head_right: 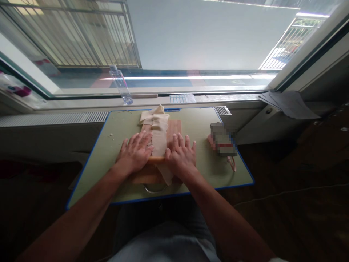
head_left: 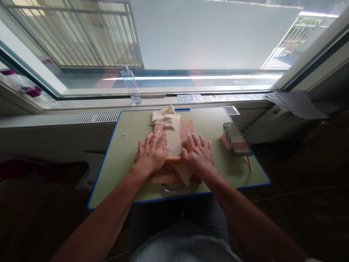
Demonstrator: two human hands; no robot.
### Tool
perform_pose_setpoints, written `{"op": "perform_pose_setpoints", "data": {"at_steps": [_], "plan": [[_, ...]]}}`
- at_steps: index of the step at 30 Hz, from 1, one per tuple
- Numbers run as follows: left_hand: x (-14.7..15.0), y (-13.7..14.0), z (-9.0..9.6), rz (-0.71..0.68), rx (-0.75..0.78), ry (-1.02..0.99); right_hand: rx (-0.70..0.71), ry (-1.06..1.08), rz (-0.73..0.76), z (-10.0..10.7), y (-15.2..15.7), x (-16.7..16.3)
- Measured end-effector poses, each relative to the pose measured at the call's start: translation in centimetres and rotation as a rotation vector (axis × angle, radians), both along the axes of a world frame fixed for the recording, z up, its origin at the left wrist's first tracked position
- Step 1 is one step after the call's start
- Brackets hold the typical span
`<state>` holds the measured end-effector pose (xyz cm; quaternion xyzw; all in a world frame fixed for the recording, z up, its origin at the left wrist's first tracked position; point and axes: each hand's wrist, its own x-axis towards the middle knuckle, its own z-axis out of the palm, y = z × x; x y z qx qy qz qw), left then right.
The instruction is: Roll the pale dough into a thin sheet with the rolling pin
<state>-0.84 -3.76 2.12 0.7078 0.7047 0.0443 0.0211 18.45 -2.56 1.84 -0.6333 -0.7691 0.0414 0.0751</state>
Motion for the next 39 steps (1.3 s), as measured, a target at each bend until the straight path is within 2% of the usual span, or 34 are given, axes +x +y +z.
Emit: {"op": "perform_pose_setpoints", "data": {"at_steps": [5,9,12,15,19,21,23,27,31,35,37,39], "plan": [[0.7,-3.9,-0.8,0.025,0.084,0.015,0.062,-0.036,0.014,-0.2,-4.1,0.3],[0.8,-4.9,-0.9,0.018,0.107,0.015,0.065,-0.026,0.030,-0.1,-5.1,0.6],[0.5,-3.3,-0.6,0.016,0.072,0.019,0.036,-0.015,0.026,0.0,-3.2,0.5],[0.0,-0.2,-0.2,0.008,0.006,0.001,-0.035,0.012,0.023,0.3,0.1,0.3],[-0.7,4.1,0.1,0.009,-0.003,-0.029,-0.135,0.074,-0.016,0.9,4.9,-0.2],[-0.8,5.3,0.1,0.019,-0.009,-0.037,-0.167,0.092,-0.047,1.1,6.3,-0.3],[-0.7,5.3,0.2,0.023,-0.011,-0.037,-0.185,0.085,-0.065,1.2,6.6,-0.4],[-0.2,2.3,0.1,-0.004,0.016,-0.022,-0.115,0.043,-0.040,0.8,3.2,0.0],[0.7,-2.9,-0.4,-0.008,0.064,-0.007,0.026,-0.012,-0.007,0.1,-3.0,0.8],[1.3,-8.0,-0.8,-0.026,0.112,-0.044,0.087,-0.011,0.077,-0.9,-8.5,2.2],[1.3,-9.7,-1.1,-0.048,0.122,-0.054,0.115,0.006,0.106,-1.3,-10.0,2.8],[1.3,-10.1,-1.2,-0.056,0.122,-0.051,0.121,0.014,0.119,-1.4,-10.2,2.9]]}}
